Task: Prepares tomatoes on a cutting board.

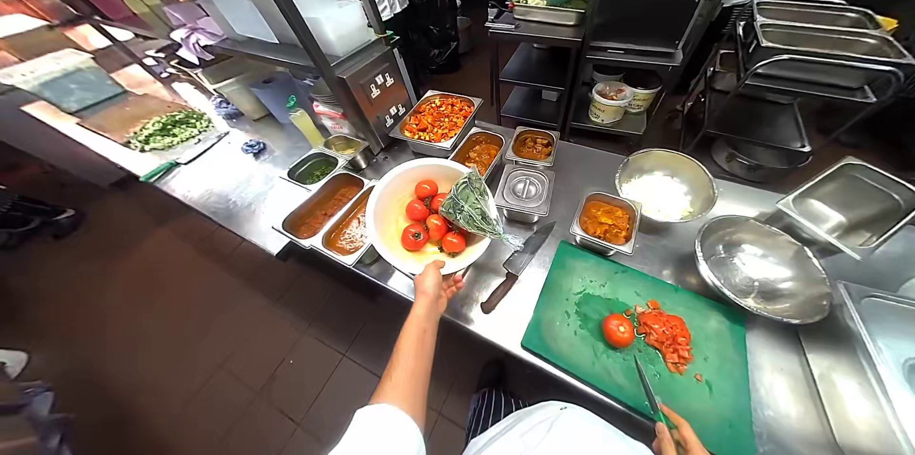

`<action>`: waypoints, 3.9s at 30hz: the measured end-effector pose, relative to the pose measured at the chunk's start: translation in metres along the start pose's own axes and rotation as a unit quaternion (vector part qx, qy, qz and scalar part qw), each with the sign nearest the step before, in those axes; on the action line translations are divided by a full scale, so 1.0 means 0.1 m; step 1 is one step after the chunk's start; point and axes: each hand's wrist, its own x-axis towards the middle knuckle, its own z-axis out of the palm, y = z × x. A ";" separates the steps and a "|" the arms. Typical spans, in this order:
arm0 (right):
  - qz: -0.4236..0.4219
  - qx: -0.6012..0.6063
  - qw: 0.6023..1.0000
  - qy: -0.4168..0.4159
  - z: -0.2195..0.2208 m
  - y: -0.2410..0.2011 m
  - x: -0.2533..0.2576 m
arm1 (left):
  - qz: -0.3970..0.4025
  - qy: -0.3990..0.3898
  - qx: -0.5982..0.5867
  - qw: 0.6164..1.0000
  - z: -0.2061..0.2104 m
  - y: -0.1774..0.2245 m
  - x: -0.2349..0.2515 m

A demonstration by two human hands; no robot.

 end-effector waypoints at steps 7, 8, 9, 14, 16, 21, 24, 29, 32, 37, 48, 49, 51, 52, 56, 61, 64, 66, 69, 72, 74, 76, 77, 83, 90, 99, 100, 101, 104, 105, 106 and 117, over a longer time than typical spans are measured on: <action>-0.032 -0.006 0.999 0.013 -0.09 -0.11 0.01 | 0.008 -0.067 -0.114 0.991 -0.25 0.59 -0.31; -0.031 -0.004 0.999 0.016 -0.10 -0.09 -0.01 | 0.012 -0.076 -0.124 0.989 -0.29 0.65 -0.36; -0.030 -0.001 0.999 0.018 -0.10 -0.07 -0.03 | 0.019 -0.078 -0.131 0.988 -0.33 0.71 -0.40; -0.007 0.012 1.000 0.009 -0.09 -0.04 -0.08 | 0.057 -0.093 -0.134 0.985 -0.52 0.93 -0.44; 0.000 0.022 1.000 0.008 -0.04 -0.01 -0.06 | 0.057 -0.090 -0.126 0.986 -0.55 0.92 -0.42; 0.003 0.017 1.000 0.018 0.03 -0.01 -0.01 | 0.017 -0.071 -0.085 0.994 -0.48 0.58 -0.24; 0.001 0.003 1.000 0.024 0.03 -0.01 0.01 | -0.008 -0.042 -0.043 0.998 -0.35 0.29 -0.11; -0.008 -0.028 0.997 0.073 0.06 0.09 0.05 | 0.007 -0.024 0.042 0.999 -0.24 0.10 -0.09; 0.000 -0.046 0.997 0.070 0.07 0.01 0.09 | 0.030 -0.042 0.118 0.992 -0.38 0.09 -0.21; -0.043 -0.123 0.987 0.093 0.12 -0.10 0.22 | 0.307 -0.165 0.299 0.888 -0.03 -0.82 -0.80; -0.093 -0.265 0.958 0.052 0.33 -0.32 0.79 | 0.475 -0.423 0.598 0.488 1.63 -2.27 -0.73; -0.105 -0.267 0.956 0.056 0.34 -0.30 0.82 | 0.481 -0.423 0.593 0.488 1.63 -2.29 -0.71; -0.105 -0.272 0.956 0.034 0.36 -0.30 0.89 | 0.492 -0.426 0.582 0.487 1.62 -2.32 -0.66; -0.094 -0.278 0.956 0.013 0.36 -0.34 0.95 | 0.495 -0.428 0.577 0.488 1.62 -2.32 -0.64; -0.040 -0.302 0.950 -0.073 0.30 -0.41 0.93 | 0.485 -0.426 0.571 0.507 1.63 -2.31 -0.63; -0.003 -0.281 0.954 -0.106 0.17 -0.11 0.56 | 0.425 -0.438 0.599 0.518 1.87 -2.19 -0.62; 0.049 -0.225 0.970 -0.077 0.17 -0.01 0.46 | 0.356 -0.421 0.668 0.500 2.14 -2.14 -0.62; 0.091 -0.182 0.978 -0.052 0.20 0.00 0.41 | 0.296 -0.386 0.741 0.463 2.25 -2.10 -0.66; 0.154 -0.108 0.982 -0.032 0.22 -0.02 0.33 | 0.229 -0.340 0.796 0.445 2.09 -2.01 -0.71; 0.169 0.014 0.985 -0.028 0.27 -0.03 0.29 | 0.246 -0.327 0.760 0.505 1.66 -1.94 -0.69; 0.153 0.106 0.982 -0.018 0.38 -0.04 0.28 | 0.305 -0.378 0.682 0.547 1.40 -1.98 -0.65; 0.138 0.160 0.977 -0.008 0.51 -0.08 0.34 | 0.347 -0.421 0.636 0.546 1.28 -2.07 -0.65; 0.136 0.172 0.976 -0.004 0.56 -0.12 0.40 | 0.364 -0.424 0.625 0.545 1.25 -2.11 -0.66; 0.160 0.142 0.977 0.017 0.67 -0.34 0.77 | 0.397 -0.381 0.644 0.532 1.29 -2.13 -0.72; 0.132 0.128 0.981 -0.065 0.63 -0.40 0.49 | 0.413 -0.352 0.655 0.527 1.30 -2.15 -0.77; 0.190 0.152 0.970 0.006 0.50 -0.18 0.44 | 0.376 -0.398 0.633 0.548 1.26 -2.14 -0.68; 0.193 0.150 0.970 0.003 0.54 -0.20 0.53 | 0.377 -0.396 0.635 0.546 1.26 -2.15 -0.69; 0.197 0.148 0.969 0.000 0.58 -0.22 0.61 | 0.379 -0.391 0.638 0.545 1.26 -2.16 -0.69; 0.190 0.145 0.971 0.005 0.65 -0.28 0.72 | 0.389 -0.381 0.645 0.536 1.28 -2.15 -0.71; 0.183 0.137 0.973 0.002 0.64 -0.30 0.69 | 0.391 -0.379 0.644 0.536 1.27 -2.16 -0.71; 0.172 0.129 0.977 -0.004 0.64 -0.32 0.63 | 0.396 -0.378 0.642 0.537 1.27 -2.16 -0.71; 0.099 0.006 0.994 -0.051 0.26 0.05 -0.02 | 0.426 -0.398 0.609 0.538 1.25 -2.29 -0.63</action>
